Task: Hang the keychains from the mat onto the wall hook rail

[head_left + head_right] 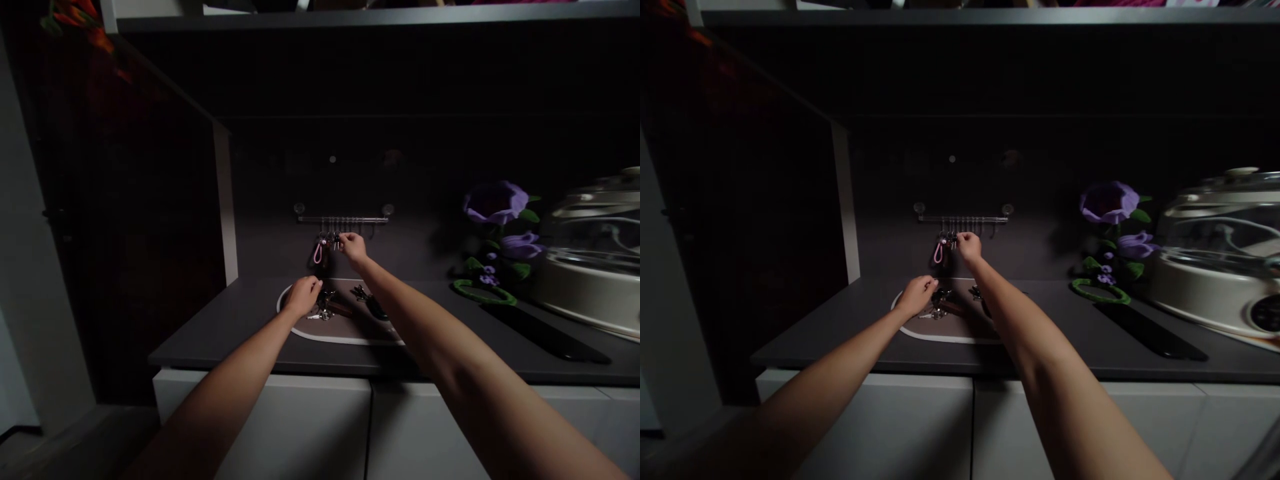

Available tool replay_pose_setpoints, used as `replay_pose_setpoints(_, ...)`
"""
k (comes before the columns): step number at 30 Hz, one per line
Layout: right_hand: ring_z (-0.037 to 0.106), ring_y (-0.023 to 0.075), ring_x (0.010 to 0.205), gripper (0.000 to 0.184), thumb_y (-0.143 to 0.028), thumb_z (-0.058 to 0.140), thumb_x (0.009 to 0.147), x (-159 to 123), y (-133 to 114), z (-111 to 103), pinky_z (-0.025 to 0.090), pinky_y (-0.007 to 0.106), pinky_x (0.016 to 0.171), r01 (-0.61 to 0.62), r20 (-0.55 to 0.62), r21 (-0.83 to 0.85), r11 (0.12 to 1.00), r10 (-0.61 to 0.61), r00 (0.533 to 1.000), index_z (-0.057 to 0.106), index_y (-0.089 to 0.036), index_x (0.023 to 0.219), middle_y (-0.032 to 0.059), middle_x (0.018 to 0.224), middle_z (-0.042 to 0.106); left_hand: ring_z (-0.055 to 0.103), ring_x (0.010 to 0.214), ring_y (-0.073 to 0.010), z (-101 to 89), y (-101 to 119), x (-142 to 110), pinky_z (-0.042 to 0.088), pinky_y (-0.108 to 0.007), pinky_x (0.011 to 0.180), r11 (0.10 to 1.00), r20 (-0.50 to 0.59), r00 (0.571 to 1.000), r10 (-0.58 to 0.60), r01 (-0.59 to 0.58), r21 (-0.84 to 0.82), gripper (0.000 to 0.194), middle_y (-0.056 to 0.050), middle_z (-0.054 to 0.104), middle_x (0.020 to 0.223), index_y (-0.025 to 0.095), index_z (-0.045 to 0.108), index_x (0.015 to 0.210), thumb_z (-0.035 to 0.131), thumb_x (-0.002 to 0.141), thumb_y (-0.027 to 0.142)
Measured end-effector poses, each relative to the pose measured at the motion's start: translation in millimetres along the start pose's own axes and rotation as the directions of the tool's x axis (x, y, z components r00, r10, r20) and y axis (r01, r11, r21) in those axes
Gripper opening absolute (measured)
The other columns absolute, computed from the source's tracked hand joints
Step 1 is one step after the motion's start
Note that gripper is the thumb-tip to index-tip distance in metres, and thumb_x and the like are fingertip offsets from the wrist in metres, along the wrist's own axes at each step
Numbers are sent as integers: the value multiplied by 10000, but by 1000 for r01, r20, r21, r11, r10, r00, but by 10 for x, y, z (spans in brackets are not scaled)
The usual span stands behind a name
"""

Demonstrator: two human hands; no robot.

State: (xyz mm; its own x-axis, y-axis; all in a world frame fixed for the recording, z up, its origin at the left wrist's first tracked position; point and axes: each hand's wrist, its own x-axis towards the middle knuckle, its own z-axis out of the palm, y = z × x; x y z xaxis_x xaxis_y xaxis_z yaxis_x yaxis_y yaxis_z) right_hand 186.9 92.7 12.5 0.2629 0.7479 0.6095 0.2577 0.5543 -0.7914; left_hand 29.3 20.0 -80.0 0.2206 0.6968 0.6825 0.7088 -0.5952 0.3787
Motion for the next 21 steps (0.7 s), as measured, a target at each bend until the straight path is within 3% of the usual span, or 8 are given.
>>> replay_pose_setpoints(7,562,115,616,219,-305,484,701,216,25,163,425,213,617,-69,-118,-137,988,53,992,619,-133,712,35,658,629,503,627,-117,-9,5,13,320,-230,605,999,-17,999,-50,49,-24,276,-30,595,663,155,596,688,399,832,285)
replay_pose_setpoints(21,597,141,651,236,-289,495,694,272,68,251,434,210,620,-182,-185,-178,967,149,971,654,-119,734,58,692,648,465,579,-104,-5,0,19,306,-226,581,995,-21,996,-85,83,-63,253,-11,559,606,150,588,662,422,809,273)
